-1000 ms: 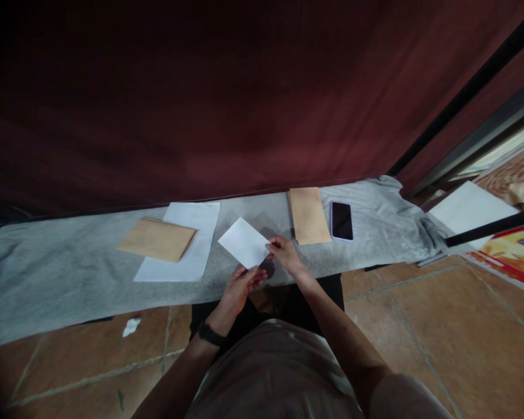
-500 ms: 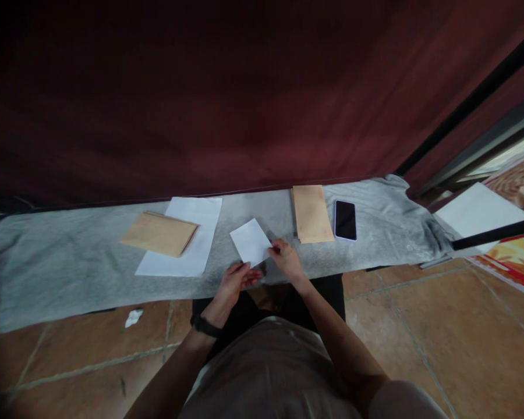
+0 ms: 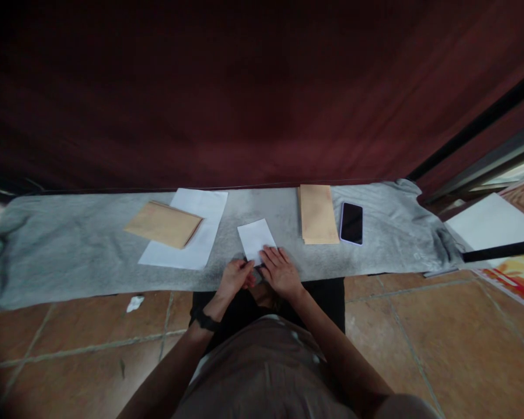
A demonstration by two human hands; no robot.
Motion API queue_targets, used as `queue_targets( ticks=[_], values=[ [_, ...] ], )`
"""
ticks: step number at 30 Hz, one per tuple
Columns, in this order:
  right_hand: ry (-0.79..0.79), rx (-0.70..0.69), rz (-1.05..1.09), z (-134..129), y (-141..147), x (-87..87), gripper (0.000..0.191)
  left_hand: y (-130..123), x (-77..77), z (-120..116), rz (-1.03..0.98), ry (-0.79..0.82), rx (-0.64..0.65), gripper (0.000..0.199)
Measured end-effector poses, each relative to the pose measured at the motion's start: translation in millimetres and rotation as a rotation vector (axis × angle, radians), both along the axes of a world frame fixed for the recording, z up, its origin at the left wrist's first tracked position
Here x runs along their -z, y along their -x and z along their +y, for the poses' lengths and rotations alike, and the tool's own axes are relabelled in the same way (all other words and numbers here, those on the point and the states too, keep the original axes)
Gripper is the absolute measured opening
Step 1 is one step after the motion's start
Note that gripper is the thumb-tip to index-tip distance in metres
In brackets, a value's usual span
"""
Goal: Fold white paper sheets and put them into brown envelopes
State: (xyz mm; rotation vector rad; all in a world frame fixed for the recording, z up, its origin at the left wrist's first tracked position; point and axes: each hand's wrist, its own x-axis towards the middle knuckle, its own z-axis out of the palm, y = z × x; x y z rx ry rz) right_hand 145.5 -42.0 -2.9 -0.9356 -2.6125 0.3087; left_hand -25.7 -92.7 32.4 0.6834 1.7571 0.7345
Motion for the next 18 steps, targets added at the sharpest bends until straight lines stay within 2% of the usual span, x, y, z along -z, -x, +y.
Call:
queue_targets(
  ticks=[2, 6, 11, 14, 18],
  values=[
    [-0.025, 0.004, -0.035, -3, 0, 1.3, 0.048, 1, -4.5, -5, 0.186, -0.015, 0.063, 0.029],
    [-0.058, 0.009, -0.082, -3, 1, 0.3, 0.049, -7, -10.6, -13, 0.791, -0.153, 0.253, 0.031],
    [-0.094, -0.001, -0.128, -3, 0, 2.1, 0.05, -21, 2.9, -5, 0.96, -0.553, 0.528, 0.047],
    [-0.122, -0.007, -0.141, -4, 0, 4.4, 0.052, -20, 15.4, 1, 1.064, -0.564, 0.608, 0.064],
    [-0.128, -0.019, -0.148, -4, 0, 3.8, 0.055, -14, 24.5, 4, 1.113, -0.51, 0.635, 0.071]
  ],
)
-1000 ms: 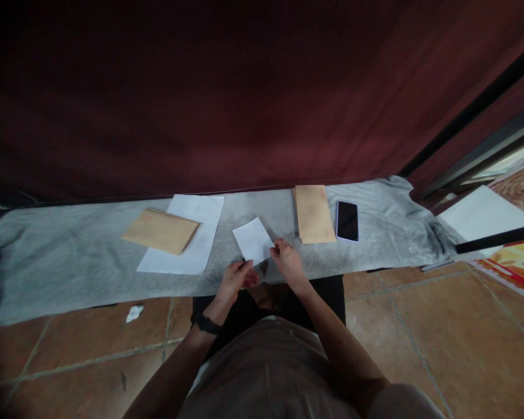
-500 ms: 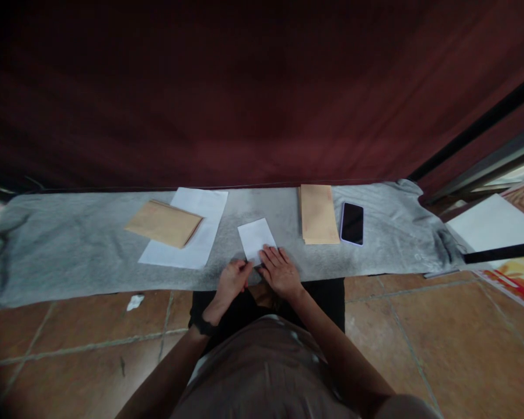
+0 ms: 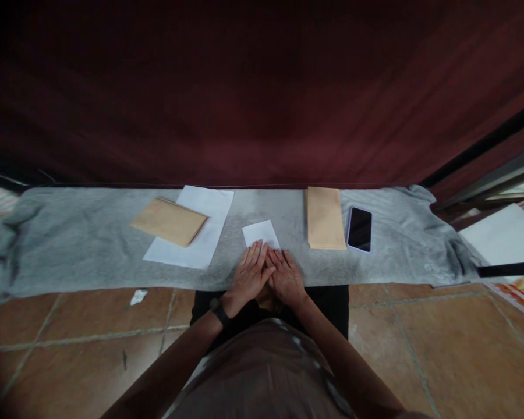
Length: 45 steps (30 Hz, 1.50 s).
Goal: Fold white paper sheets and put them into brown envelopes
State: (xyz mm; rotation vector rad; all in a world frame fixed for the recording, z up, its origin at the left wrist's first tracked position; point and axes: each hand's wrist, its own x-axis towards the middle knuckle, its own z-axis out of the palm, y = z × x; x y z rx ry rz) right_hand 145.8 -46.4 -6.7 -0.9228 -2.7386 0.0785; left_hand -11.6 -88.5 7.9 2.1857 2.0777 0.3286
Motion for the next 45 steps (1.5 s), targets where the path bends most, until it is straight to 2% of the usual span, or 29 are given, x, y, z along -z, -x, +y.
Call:
queue_targets(
  ticks=[10, 22, 31, 45],
  values=[
    [0.076, 0.001, 0.077, 0, 1, -2.6, 0.05, 19, 9.0, 29, 0.003, -0.007, -0.095, 0.064],
    [0.114, -0.096, 0.057, 0, -7, -9.7, 0.048, 36, 8.6, 51, 0.004, -0.002, -0.101, 0.057],
    [0.116, -0.11, 0.054, 0, -9, -7.3, 0.047, 35, 5.0, 44, 0.011, -0.013, -0.049, 0.057],
    [0.164, -0.055, 0.16, 2, -10, 2.4, 0.046, 30, 1.6, 7, 0.004, -0.018, 0.063, 0.053]
  ],
)
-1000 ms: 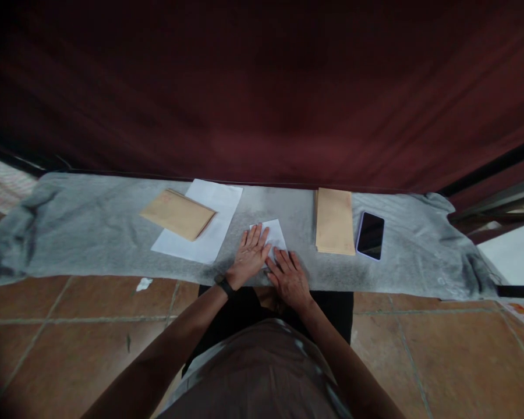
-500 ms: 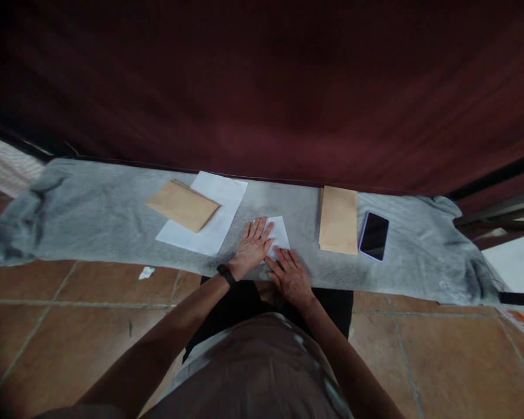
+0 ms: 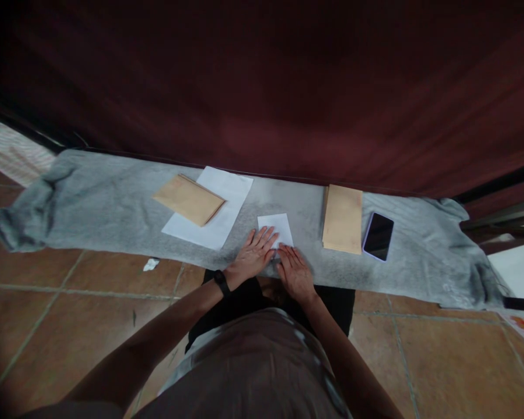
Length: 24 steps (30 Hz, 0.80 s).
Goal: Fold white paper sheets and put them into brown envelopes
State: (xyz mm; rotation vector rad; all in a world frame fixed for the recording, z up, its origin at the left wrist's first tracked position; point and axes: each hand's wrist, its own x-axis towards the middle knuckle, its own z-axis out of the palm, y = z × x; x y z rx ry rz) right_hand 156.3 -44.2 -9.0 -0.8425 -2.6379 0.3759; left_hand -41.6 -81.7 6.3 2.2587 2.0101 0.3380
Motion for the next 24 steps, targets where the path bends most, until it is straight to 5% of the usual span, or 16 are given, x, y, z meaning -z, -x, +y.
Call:
queue_targets(
  ticks=[16, 24],
  values=[
    [0.057, -0.023, -0.007, 7, 1, -7.6, 0.049, 9, -11.0, -41, 0.054, 0.034, 0.267, 0.063],
    [0.066, -0.15, -0.042, 31, 31, -20.1, 0.044, 11, -9.9, -42, 0.09, 0.029, 0.284, 0.055]
  ],
)
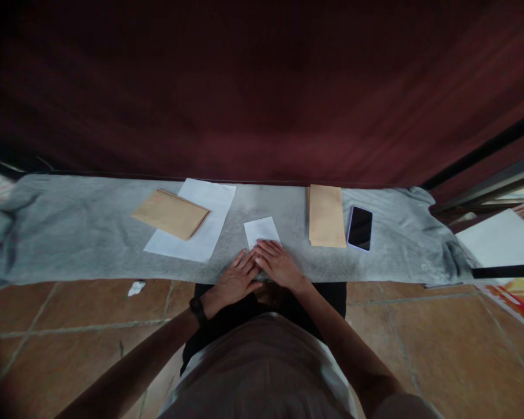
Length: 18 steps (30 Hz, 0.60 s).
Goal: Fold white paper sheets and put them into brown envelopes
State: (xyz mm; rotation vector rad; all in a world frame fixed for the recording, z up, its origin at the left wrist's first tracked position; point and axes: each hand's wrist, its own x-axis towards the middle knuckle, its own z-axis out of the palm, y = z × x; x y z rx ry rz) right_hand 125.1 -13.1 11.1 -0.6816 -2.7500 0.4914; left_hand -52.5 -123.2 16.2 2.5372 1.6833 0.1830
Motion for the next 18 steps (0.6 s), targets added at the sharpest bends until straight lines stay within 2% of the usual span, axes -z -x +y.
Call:
queue_targets(
  ticks=[8, 18],
  values=[
    [-0.114, -0.028, -0.111, 29, 32, 6.7, 0.044, 1, 7.3, 1, 0.0, -0.037, -0.015, 0.053],
    [-0.144, 0.075, -0.121, 49, 55, 18.5, 0.046, 2, 12.8, 1, 0.005, -0.076, -0.019, 0.061]
  ],
)
